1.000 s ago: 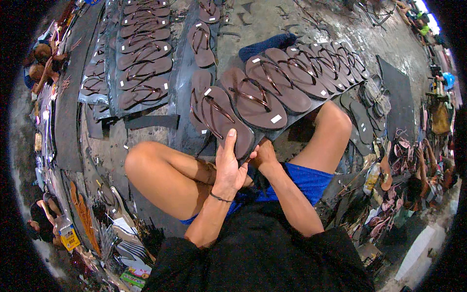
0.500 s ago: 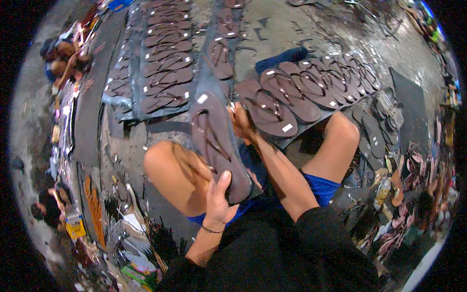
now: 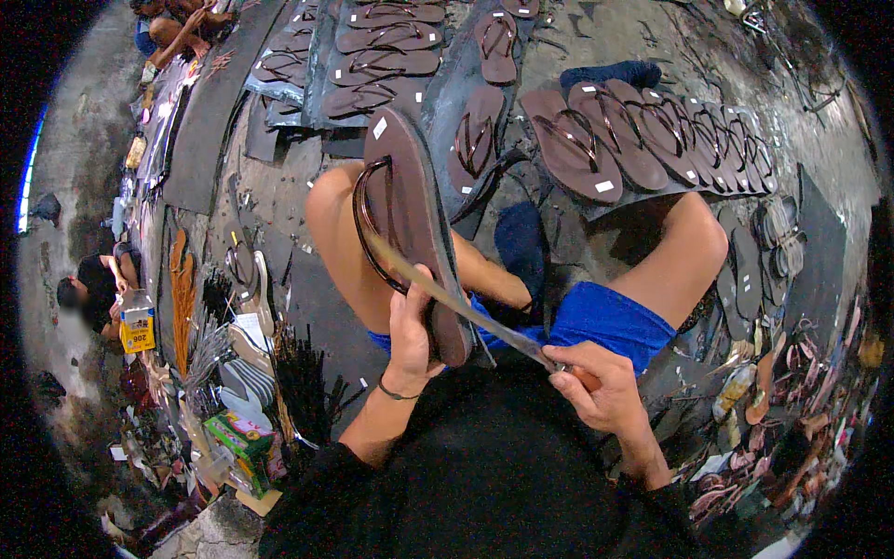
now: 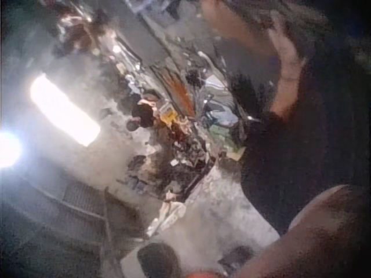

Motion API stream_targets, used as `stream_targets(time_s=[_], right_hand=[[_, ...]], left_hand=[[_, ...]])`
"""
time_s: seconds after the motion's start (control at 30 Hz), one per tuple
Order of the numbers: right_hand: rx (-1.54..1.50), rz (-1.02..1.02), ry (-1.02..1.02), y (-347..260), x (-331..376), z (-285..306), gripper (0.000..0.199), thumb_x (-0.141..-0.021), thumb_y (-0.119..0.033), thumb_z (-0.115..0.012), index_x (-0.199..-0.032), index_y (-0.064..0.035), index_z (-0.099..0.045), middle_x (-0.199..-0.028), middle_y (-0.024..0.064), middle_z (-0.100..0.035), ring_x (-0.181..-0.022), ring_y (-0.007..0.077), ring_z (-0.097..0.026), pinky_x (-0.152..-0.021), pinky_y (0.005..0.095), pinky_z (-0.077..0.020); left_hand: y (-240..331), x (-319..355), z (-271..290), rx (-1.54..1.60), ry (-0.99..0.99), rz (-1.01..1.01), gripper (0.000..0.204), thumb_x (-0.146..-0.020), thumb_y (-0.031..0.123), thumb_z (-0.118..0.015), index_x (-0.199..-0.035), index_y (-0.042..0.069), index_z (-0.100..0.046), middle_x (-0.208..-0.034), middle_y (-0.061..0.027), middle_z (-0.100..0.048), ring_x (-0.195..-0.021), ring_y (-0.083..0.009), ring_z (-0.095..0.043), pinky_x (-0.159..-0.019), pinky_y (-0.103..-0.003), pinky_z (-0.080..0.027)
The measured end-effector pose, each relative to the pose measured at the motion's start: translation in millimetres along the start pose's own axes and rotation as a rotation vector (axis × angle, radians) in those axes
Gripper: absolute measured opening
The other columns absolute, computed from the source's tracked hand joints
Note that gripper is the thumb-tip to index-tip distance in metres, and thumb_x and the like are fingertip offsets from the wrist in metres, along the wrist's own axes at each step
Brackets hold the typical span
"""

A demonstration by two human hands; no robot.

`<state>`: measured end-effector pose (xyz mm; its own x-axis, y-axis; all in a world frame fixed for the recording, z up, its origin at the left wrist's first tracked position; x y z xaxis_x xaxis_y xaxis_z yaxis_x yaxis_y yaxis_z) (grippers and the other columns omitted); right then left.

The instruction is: The person sits on the floor and uses a knife to trim the edges of brown flip-flops. They repeatedly pick up sandals, scrape the sole edges with the blade, and place them back down among many others.

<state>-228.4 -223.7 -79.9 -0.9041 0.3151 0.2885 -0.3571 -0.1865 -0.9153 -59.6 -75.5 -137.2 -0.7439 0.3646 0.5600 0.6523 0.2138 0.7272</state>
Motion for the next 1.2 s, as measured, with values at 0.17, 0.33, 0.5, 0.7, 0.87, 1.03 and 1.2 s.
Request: stream_targets(time_s=[0.17, 0.33, 0.5, 0.7, 0.87, 1.03, 1.2], right_hand=[[0.120, 0.190, 0.117, -18.0, -6.4, -6.6, 0.034, -0.080, -0.013, -0.071, -0.114, -0.0074, -0.065, -0.084, 0.0105, -0.066, -0.069, 0.0245, -0.063, -0.063, 0.0322, -0.0518], [0.271, 0.380, 0.401, -32.2, -34.0, -15.0, 0.040, -0.076, -0.014, -0.074, -0.115, -0.0105, -0.064, -0.091, 0.0079, -0.065, -0.072, 0.0247, -0.063, -0.062, 0.0343, -0.0518], [0.339, 0.418, 0.530, -51.6, -70.4, -16.7, 0.039, -0.078, -0.015, -0.072, -0.115, -0.0103, -0.064, -0.094, 0.0095, -0.065, -0.077, 0.0252, -0.063, -0.064, 0.0345, -0.0516], [-0.045, 0.123, 0.610, 2.6, -165.0, 45.4, 0.027, -0.093, -0.025, -0.059, -0.104, -0.0009, -0.066, -0.083, 0.0105, -0.069, -0.062, 0.0141, -0.061, -0.060, 0.0281, -0.0502], [-0.324, 0.055, 0.199, -10.4, -133.7, 12.0, 0.026, -0.087, -0.023, -0.069, -0.094, 0.0010, -0.063, -0.073, -0.0021, -0.058, -0.067, 0.0064, -0.050, -0.060, 0.0253, -0.0445], [-0.353, 0.229, 0.369, -66.9, -88.5, 18.3, 0.037, -0.090, -0.014, -0.062, -0.125, -0.0036, -0.054, -0.090, 0.0101, -0.061, -0.074, 0.0138, -0.056, -0.067, 0.0289, -0.0473], [0.094, 0.285, 0.391, -29.5, -18.0, 10.6, 0.031, -0.080, -0.011, -0.070, -0.110, -0.0057, -0.066, -0.088, 0.0097, -0.066, -0.068, 0.0204, -0.059, -0.062, 0.0303, -0.0488]], left_hand=[[1.7, 8.2, 0.9, -0.098, -0.080, -0.021, 0.032, -0.098, 0.037, -0.047, -0.101, 0.006, -0.056, -0.077, -0.0051, -0.062, -0.058, -0.0145, -0.059, -0.053, -0.028, -0.050], [3.6, 13.6, -9.5, -0.087, -0.040, 0.033, 0.034, -0.098, 0.040, -0.047, -0.097, 0.007, -0.057, -0.068, -0.0044, -0.061, -0.049, -0.0122, -0.057, -0.043, -0.024, -0.049], [8.4, 11.0, -17.1, 0.036, -0.061, 0.054, 0.034, -0.097, 0.041, -0.048, -0.095, 0.008, -0.058, -0.067, -0.0023, -0.061, -0.047, -0.0098, -0.056, -0.040, -0.020, -0.045], [-28.7, 40.0, 0.5, -0.337, -0.141, 0.067, 0.039, -0.090, 0.032, -0.062, -0.116, 0.004, -0.055, -0.085, -0.0052, -0.065, -0.064, -0.0166, -0.062, -0.058, -0.030, -0.054], [-8.5, 35.5, -19.3, -0.657, -0.574, -0.225, 0.046, -0.091, 0.024, -0.062, -0.126, -0.002, -0.047, -0.122, -0.0118, -0.055, -0.119, -0.0209, -0.051, -0.103, -0.035, -0.038], [100.2, -32.2, -48.5, -0.466, -0.300, -0.264, 0.033, -0.093, 0.016, -0.061, -0.121, 0.002, -0.052, -0.105, -0.0093, -0.065, -0.093, -0.0163, -0.065, -0.082, -0.030, -0.054], [137.7, -34.2, -31.0, -0.155, -0.152, -0.160, 0.025, -0.093, 0.019, -0.061, -0.111, 0.002, -0.056, -0.101, -0.0082, -0.066, -0.086, -0.0158, -0.067, -0.076, -0.029, -0.057]])
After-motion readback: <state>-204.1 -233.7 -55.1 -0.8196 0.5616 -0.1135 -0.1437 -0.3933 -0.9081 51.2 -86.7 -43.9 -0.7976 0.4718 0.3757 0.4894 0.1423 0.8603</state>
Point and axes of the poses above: each hand's wrist, its own x-axis away from the middle knuckle, its own z-axis out of the back of the hand, y = z × x, the point moved 10 cm from there along -x, towards the middle knuckle
